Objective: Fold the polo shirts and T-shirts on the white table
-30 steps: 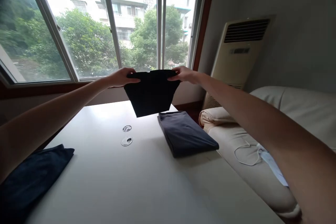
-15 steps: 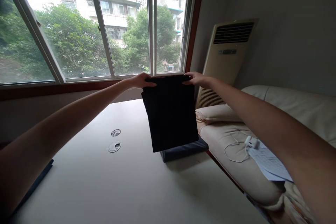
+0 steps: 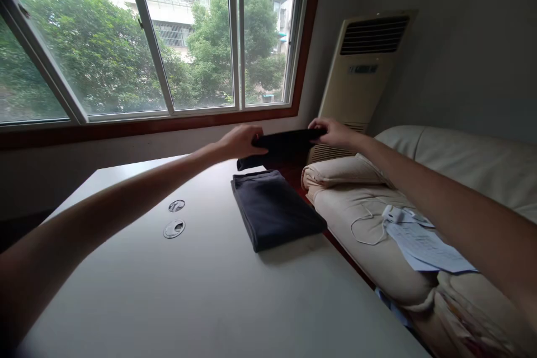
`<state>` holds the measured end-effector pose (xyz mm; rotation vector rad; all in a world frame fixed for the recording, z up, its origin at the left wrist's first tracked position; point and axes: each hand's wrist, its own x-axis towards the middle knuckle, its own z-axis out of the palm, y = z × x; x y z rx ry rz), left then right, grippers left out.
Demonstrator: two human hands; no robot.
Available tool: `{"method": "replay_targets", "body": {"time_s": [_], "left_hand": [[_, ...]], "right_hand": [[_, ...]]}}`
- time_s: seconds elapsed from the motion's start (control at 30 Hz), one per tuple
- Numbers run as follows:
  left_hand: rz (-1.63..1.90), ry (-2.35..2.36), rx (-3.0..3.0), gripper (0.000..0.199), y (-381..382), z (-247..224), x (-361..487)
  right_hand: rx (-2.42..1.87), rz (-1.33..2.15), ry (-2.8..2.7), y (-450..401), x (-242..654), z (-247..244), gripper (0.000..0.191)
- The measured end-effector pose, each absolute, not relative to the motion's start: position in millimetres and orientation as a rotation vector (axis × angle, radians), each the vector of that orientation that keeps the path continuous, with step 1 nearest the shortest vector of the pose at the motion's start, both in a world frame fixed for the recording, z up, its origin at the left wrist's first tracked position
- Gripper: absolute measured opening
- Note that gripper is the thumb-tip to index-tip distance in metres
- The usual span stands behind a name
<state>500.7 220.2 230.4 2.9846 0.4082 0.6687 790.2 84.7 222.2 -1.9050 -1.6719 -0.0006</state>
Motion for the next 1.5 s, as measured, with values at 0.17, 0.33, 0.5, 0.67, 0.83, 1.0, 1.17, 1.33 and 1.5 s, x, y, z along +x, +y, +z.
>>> {"method": "replay_targets", "body": {"time_s": [0.17,0.33,0.5,0.67,0.83,1.0,1.17,1.33,1.5], "left_hand": [[0.027,0.206,3.117,0.033,154,111,483],[-0.024,0.063,3.084,0.030,112,28,461],[0.337,0.188,2.940,0.036,122,22,442],[0.335,0.501,2.815,0.050,149,-3,429],[0.176,0.567,2.756,0.067,146,-36,404],[0.223,0.636,2.680,0.066,111,-45,369],[0.285,0.651,2.527,0.067,83,-45,349],[0.233,0.642,2.442,0.069,85,-41,348],[0.215,0.617,2.421,0.069,89,-37,347]], "right_hand": [[-2.210,0.357,-1.987,7,749,114,0.025],[-2.462,0.411,-1.805,-39,720,45,0.037],[-2.214,0.167,-1.833,-10,696,47,0.033],[-2.045,0.044,-1.836,57,641,22,0.037],[-2.197,0.167,-1.812,119,597,-14,0.048],[-2.390,0.170,-1.686,182,609,-17,0.059],[-2.471,0.175,-1.636,239,618,-16,0.068],[-2.482,0.109,-1.745,272,592,-36,0.073],[-2.520,0.022,-1.793,287,575,-54,0.077]]}}
